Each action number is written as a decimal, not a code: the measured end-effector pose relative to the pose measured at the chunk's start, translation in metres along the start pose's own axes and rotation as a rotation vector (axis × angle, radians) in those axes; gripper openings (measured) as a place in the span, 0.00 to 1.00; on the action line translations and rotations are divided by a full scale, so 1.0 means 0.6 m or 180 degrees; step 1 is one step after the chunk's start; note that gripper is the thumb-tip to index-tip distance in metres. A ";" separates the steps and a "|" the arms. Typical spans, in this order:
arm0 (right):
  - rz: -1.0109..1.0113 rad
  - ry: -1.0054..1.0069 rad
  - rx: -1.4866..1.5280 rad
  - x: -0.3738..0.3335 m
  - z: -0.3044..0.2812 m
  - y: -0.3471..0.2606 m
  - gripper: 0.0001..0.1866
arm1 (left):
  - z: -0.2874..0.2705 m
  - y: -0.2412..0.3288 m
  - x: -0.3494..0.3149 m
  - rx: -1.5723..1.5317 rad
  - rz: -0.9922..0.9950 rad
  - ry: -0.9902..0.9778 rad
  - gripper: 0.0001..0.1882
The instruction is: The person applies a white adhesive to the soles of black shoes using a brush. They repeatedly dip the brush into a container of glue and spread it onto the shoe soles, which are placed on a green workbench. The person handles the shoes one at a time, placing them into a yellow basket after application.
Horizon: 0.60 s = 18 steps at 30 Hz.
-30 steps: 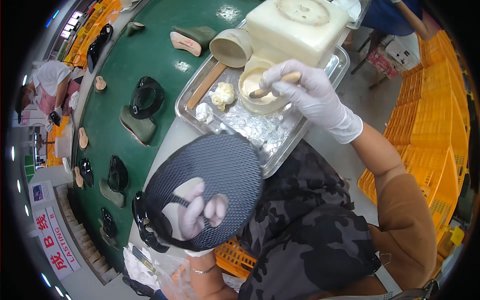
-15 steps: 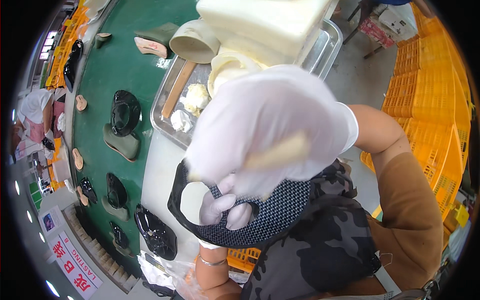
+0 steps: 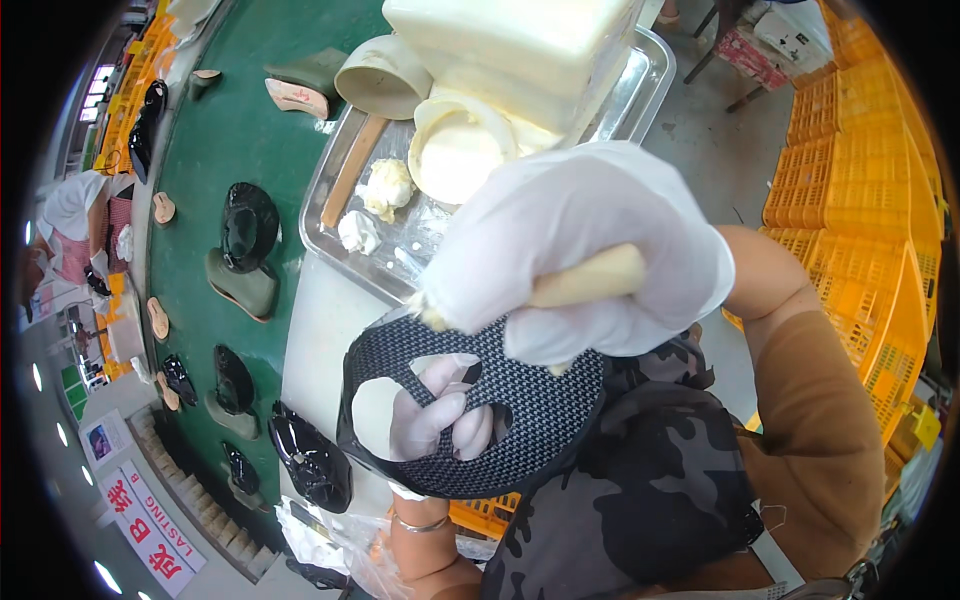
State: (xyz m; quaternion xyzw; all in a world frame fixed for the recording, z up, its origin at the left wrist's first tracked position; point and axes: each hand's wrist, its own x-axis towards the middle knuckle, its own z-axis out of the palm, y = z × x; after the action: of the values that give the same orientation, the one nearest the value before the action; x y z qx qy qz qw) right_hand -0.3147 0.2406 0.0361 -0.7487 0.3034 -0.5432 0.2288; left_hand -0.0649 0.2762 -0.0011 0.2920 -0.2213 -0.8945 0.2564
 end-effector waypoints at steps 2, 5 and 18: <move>-0.0074 0.0224 0.0253 -0.001 0.017 0.006 0.10 | 0.003 -0.001 -0.007 0.0053 0.0119 -0.0015 0.19; -0.0003 0.0340 0.0198 -0.017 0.021 0.025 0.09 | 0.000 -0.002 -0.018 0.0158 0.0275 0.0178 0.20; 0.0565 0.0659 0.0452 -0.041 0.038 0.030 0.07 | -0.029 -0.013 -0.057 0.2595 0.1060 0.0608 0.20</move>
State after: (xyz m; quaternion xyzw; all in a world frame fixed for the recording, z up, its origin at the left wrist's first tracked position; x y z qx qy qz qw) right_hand -0.3023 0.2454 0.0006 -0.6409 0.3512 -0.6152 0.2957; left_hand -0.0327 0.2981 -0.0043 0.4108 -0.5749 -0.6498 0.2801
